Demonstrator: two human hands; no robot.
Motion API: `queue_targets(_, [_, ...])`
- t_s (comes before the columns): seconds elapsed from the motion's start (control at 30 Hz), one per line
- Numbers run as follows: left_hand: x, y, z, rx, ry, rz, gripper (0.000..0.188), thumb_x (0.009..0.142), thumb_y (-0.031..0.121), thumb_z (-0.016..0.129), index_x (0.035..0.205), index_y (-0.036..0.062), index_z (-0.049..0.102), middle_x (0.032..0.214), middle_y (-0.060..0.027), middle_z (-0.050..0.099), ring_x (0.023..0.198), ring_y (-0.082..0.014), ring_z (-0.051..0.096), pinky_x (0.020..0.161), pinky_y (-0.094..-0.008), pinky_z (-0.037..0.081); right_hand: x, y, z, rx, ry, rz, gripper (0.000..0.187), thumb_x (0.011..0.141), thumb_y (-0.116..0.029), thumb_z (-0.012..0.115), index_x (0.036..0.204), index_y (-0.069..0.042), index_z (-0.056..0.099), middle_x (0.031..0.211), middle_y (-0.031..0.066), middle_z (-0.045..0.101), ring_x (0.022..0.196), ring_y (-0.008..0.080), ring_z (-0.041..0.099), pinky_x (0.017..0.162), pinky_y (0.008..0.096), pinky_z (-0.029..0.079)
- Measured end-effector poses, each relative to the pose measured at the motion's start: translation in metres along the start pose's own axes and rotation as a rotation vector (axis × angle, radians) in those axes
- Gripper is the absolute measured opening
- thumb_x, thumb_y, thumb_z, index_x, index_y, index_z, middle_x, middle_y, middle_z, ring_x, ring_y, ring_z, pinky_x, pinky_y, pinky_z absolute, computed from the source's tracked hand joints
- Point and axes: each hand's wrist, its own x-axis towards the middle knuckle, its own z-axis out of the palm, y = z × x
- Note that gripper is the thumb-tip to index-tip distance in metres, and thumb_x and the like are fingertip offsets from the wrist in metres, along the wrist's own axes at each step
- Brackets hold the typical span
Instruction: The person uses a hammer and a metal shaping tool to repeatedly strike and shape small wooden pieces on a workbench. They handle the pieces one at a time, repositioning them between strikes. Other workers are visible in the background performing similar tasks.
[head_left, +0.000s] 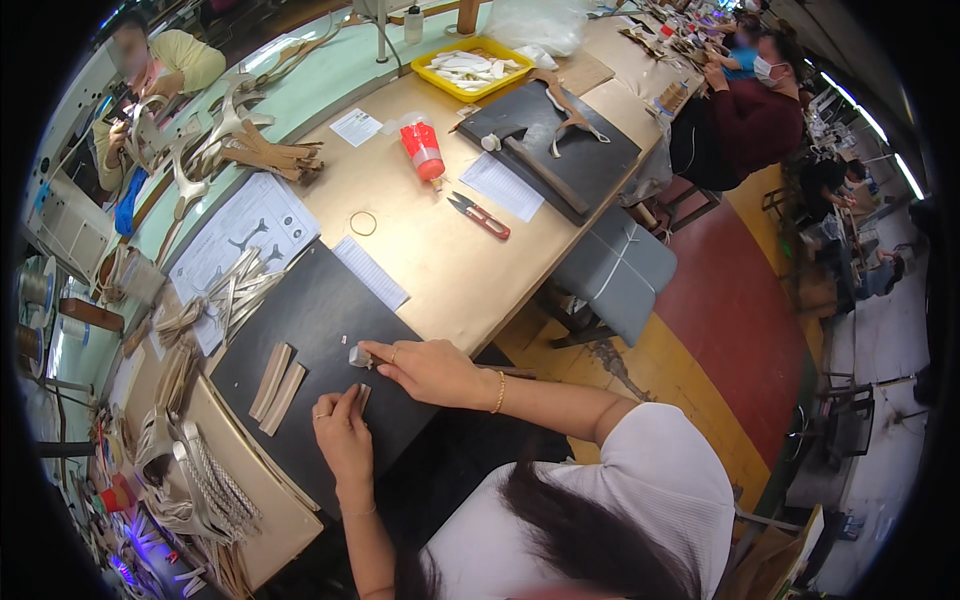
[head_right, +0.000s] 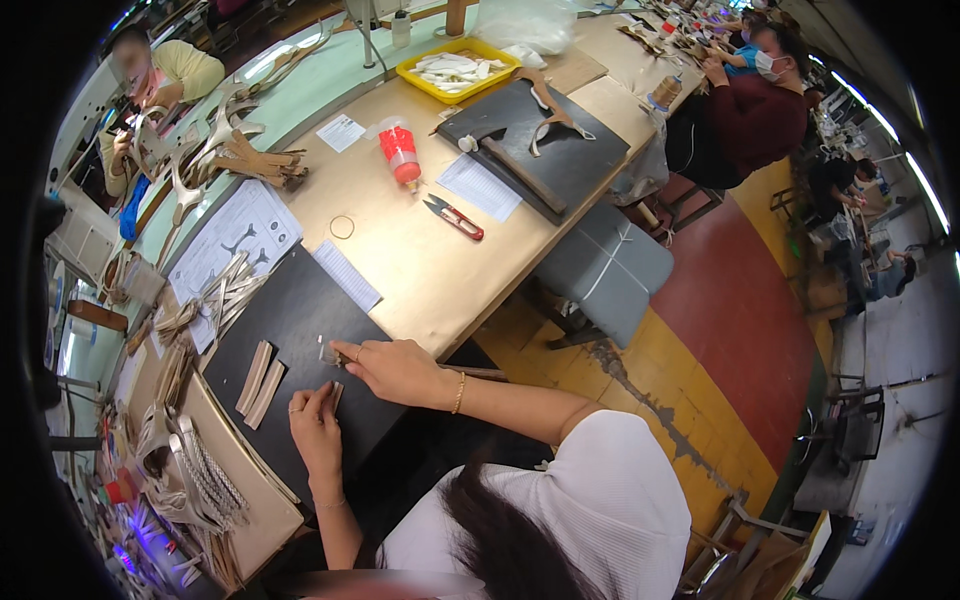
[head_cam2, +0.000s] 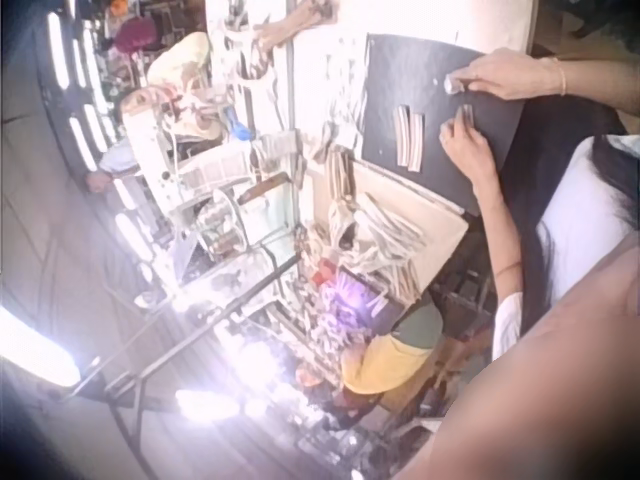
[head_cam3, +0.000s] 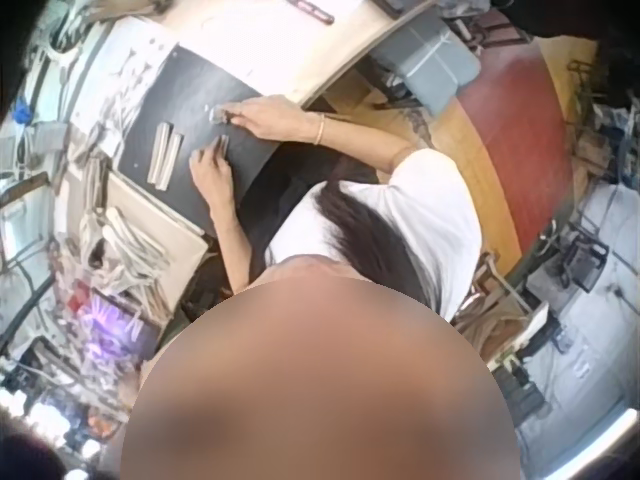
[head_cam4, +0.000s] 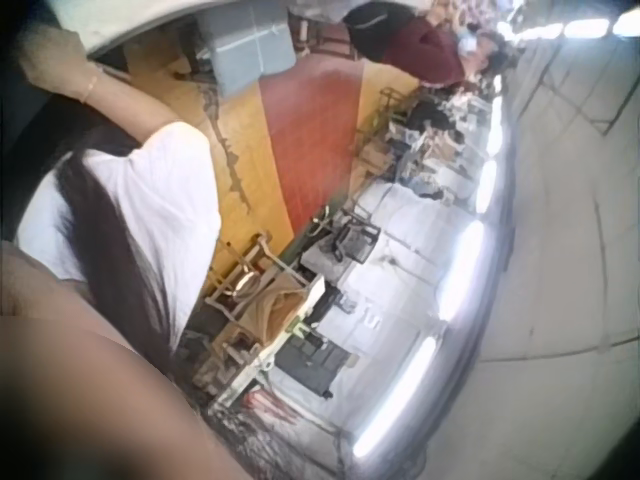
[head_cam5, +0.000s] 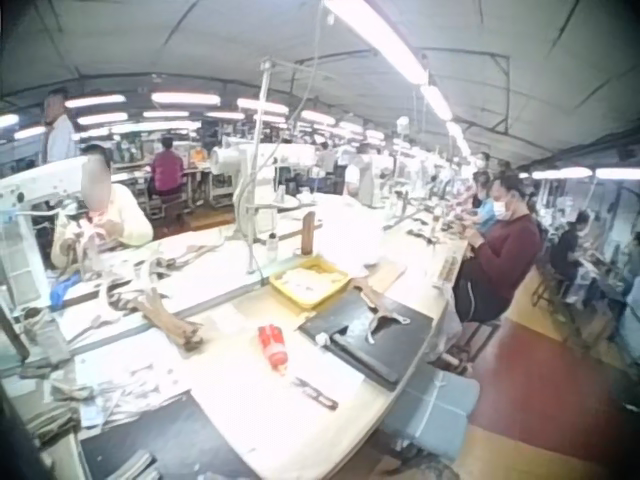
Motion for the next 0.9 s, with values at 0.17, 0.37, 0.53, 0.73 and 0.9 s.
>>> queue_targets(0.17, [0.000,0.000,0.003,-0.002,0.031,-0.026,0.020,0.093,0.001,0.066,0.111,0.0000,0.074,0.093,-0.0122,0.063,0.091,-0.0299,0.061,0.084,-0.0401,0.049,0.000,0.000,0.001,0.006,-0.003,0.009,0.043,0.104,-0.028,0.055,0.145,-0.016,0.054,0.089,0.0120,0.069,0.077,0.0332,0.069,0.066,0.0442,0.057])
queue_targets(0.37, [-0.002,-0.002,0.002,-0.013,0.021,-0.007,0.019,0.092,0.001,0.067,0.110,-0.0004,0.075,0.092,-0.0118,0.062,0.088,-0.0286,0.061,0.081,-0.0388,0.049,0.001,0.002,0.002,0.015,-0.006,0.006,0.043,0.103,-0.027,0.055,0.145,-0.016,0.054,0.089,0.0120,0.069,0.076,0.0340,0.069,0.067,0.0443,0.057])
queue_targets(0.53, [-0.003,0.000,0.004,0.062,0.039,0.038,0.020,0.091,0.003,0.070,0.110,0.0007,0.075,0.089,-0.0117,0.059,0.085,-0.0279,0.060,0.079,-0.0383,0.049,-0.001,0.002,-0.001,0.053,0.003,0.008,0.043,0.103,-0.026,0.055,0.145,-0.015,0.054,0.094,0.0132,0.067,0.078,0.0351,0.068,0.067,0.0455,0.056])
queue_targets(0.73, [-0.003,0.000,0.006,0.100,0.083,0.102,0.024,0.086,0.000,0.071,0.108,0.0072,0.077,0.091,-0.0096,0.061,0.088,-0.0290,0.060,0.082,-0.0408,0.048,-0.011,0.002,-0.010,0.030,0.036,-0.028,0.043,0.104,-0.024,0.054,0.145,-0.013,0.053,0.101,0.0139,0.063,0.085,0.0371,0.067,0.071,0.0461,0.056])
queue_targets(0.9, [-0.006,0.000,0.007,0.057,0.155,0.062,0.018,0.088,0.001,0.071,0.104,0.0044,0.077,0.090,-0.0087,0.063,0.086,-0.0289,0.061,0.082,-0.0396,0.048,-0.012,-0.001,-0.017,0.035,0.073,-0.072,0.042,0.102,-0.017,0.057,0.144,-0.011,0.055,0.098,0.0127,0.065,0.082,0.0363,0.066,0.071,0.0441,0.055])
